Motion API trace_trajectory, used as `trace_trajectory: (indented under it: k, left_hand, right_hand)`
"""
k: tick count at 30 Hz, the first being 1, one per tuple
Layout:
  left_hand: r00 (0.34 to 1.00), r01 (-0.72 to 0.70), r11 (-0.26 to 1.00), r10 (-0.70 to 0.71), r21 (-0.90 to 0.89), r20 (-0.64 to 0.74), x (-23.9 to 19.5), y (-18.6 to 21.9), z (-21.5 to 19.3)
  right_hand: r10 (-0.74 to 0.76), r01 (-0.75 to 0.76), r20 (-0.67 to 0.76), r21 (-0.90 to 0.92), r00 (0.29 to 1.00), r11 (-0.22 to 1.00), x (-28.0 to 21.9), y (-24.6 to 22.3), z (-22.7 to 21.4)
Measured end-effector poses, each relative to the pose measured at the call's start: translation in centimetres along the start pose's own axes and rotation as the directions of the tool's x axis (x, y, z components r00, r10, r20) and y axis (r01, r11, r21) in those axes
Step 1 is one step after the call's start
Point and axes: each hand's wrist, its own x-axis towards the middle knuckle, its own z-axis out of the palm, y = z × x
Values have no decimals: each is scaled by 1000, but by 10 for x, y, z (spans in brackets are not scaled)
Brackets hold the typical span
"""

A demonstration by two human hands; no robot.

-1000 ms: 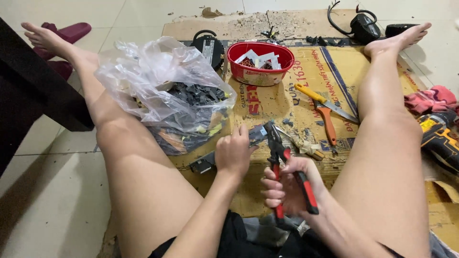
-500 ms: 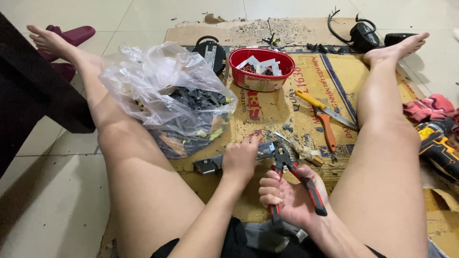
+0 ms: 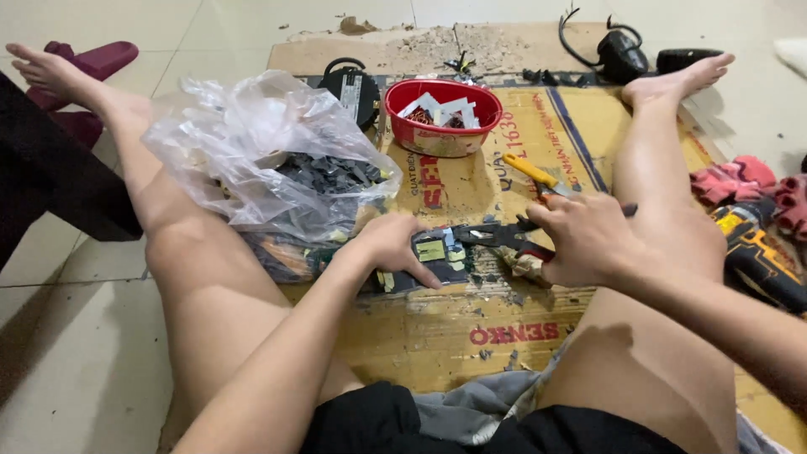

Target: The person sits on the floor and uses pliers to remove parts from a small electronic device. They then use a metal file to scrape and smooth a component on the device. Finally, they use a brush to clean debris from the device's surface.

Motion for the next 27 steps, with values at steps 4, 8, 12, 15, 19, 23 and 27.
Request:
trace_trajectory:
  k: [4, 8, 12, 15, 19, 23, 27]
  left_hand:
    - [996, -18, 950, -10, -313, -87, -10, 20, -6]
    - [868, -123, 929, -69, -348, -492, -8, 43, 12]
    - [770, -19, 964, -154, -264, -619, 12, 56, 61]
    - [787, 48, 981, -153, -188, -598, 19, 69, 67]
    - [736, 40, 967, -199, -252, -647, 49, 44, 53]
    - [739, 1, 934, -242, -358, -629, 17, 48, 20]
    - [826, 5, 966, -151, -260, -543, -22, 60, -5]
  right_hand:
    - [137, -133, -6, 195, 991, 972, -5, -11, -3]
    - [288, -506, 550, 835, 784, -216, -12, -53, -17]
    - [31, -189, 561, 330, 828, -925, -41, -111, -54]
    - [-87, 59, 408, -334, 909, -941, -43, -122, -84]
    - [-21, 41, 350, -167, 937, -985, -42, -84, -66]
    - [7, -153, 565, 235, 825, -960, -49, -66, -55]
    - [169, -503, 773, 545, 611, -671, -61, -69, -57]
